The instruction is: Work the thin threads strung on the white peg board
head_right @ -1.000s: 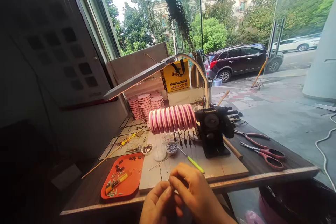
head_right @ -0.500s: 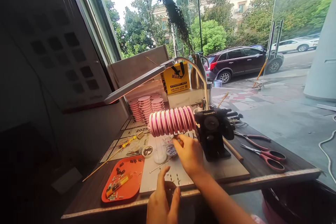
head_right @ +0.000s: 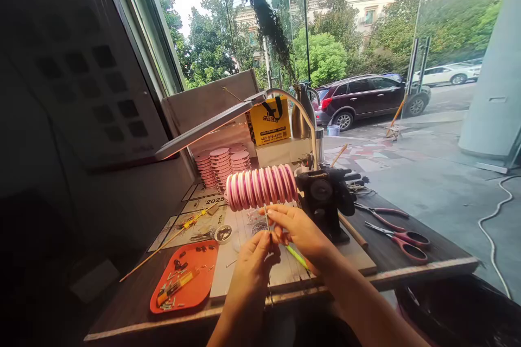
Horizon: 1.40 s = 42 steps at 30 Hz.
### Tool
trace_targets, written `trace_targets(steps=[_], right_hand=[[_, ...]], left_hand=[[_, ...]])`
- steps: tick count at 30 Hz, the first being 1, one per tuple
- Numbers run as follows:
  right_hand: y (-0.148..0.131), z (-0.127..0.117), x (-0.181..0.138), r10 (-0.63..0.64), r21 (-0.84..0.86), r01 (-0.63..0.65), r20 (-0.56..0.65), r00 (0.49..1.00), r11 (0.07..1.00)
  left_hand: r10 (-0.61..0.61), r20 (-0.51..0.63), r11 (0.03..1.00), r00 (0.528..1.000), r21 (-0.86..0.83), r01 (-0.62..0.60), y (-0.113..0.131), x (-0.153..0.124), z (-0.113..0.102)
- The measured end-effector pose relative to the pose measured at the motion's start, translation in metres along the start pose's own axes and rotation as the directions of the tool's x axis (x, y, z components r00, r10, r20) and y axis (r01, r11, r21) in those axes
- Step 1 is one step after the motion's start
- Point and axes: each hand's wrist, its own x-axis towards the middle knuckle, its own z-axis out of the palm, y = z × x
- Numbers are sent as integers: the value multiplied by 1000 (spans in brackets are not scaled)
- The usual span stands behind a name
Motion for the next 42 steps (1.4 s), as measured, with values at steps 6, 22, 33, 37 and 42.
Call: trace_targets(steps=[6,22,33,37,42], right_hand=[[5,6,9,12,180,-26,79,997,983],[7,9,11,-14,155,5,62,998,988],[39,-8,-41,252,-364,-183,154,955,913],[39,1,-47,162,-132,-116,429,889,984],[51,4,-48,131,140,-230,503,854,963]], left_hand=[[-260,-1,902,966,-356,243,-3,-36,-3],[-432,14,743,902,-562,364,-7,-60,-11],[-240,52,860,969,-452,237,-25,-67,-18],[-234,45,870,971,-437,230,-25,-67,-17],[-236,46,898,971,-371,236,-21,-66,-20]])
